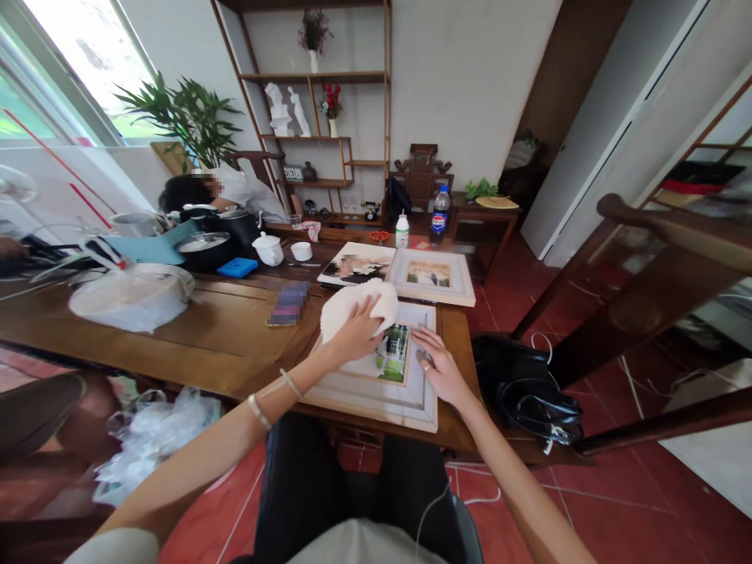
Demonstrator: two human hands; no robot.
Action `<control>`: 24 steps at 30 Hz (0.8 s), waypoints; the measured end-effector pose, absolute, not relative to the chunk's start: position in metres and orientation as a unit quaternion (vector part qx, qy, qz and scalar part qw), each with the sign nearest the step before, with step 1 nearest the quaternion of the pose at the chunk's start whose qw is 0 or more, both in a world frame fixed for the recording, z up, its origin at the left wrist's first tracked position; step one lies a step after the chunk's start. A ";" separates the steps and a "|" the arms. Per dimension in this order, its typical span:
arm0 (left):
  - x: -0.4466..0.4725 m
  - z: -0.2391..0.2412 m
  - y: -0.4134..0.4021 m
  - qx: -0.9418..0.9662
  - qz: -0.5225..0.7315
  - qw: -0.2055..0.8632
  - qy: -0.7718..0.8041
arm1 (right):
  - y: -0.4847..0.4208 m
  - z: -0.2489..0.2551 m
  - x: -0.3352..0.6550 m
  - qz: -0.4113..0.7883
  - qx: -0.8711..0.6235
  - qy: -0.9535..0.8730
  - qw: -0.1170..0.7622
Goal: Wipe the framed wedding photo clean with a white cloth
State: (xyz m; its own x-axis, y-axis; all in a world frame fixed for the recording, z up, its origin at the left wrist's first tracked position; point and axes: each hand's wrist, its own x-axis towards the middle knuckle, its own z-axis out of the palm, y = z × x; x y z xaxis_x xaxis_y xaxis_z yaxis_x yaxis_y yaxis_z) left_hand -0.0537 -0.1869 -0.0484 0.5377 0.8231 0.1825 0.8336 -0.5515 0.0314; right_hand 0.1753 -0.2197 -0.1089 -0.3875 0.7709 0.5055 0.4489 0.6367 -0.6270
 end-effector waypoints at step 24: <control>-0.026 -0.035 -0.271 -0.884 -0.039 -0.051 -0.464 | -0.220 -0.108 0.174 0.200 -0.415 -0.791 0.404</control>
